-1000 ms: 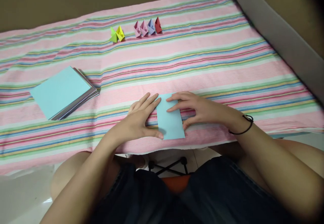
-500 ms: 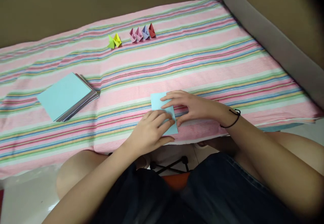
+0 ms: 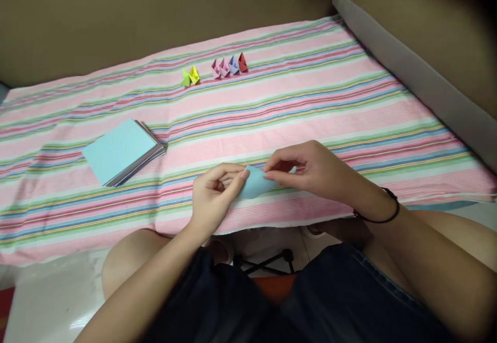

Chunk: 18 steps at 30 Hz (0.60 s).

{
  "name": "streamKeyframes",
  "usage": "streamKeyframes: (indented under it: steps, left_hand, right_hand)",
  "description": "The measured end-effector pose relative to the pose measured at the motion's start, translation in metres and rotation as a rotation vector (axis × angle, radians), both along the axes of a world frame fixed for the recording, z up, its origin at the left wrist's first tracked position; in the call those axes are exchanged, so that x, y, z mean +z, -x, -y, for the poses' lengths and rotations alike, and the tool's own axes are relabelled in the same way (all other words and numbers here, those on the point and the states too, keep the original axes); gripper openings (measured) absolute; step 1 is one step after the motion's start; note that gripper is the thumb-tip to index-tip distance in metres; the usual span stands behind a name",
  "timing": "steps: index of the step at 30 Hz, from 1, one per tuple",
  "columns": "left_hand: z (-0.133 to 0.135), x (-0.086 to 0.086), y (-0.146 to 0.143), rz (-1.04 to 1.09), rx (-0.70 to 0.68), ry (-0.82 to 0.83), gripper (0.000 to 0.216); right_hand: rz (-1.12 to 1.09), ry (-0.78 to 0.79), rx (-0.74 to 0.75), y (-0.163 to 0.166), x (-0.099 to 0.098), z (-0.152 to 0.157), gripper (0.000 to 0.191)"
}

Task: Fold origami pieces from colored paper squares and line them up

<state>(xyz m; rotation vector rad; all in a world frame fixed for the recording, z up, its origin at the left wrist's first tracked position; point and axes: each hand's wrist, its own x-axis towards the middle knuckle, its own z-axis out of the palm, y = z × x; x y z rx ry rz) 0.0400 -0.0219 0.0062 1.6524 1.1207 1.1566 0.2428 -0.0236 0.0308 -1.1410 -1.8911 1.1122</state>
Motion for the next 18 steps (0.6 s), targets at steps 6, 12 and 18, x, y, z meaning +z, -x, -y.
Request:
streamKeyframes:
  steps: [6,12,18]
  left_hand:
    - [-0.0019,0.0012,0.0016,0.124,-0.008,0.206,0.011]
    - [-0.0026,0.0043,0.0018,0.213,-0.139,0.433,0.017]
    - [-0.0032,0.0052,0.004,0.243,-0.128,0.45,0.013]
  right_hand:
    - [-0.02,0.073,-0.063,0.0053,-0.0007,0.0004,0.013]
    - [-0.058,0.09,-0.147,0.0057,0.002,-0.0008,0.009]
    - [-0.047,0.187,-0.092,0.0017,0.001,-0.004,0.014]
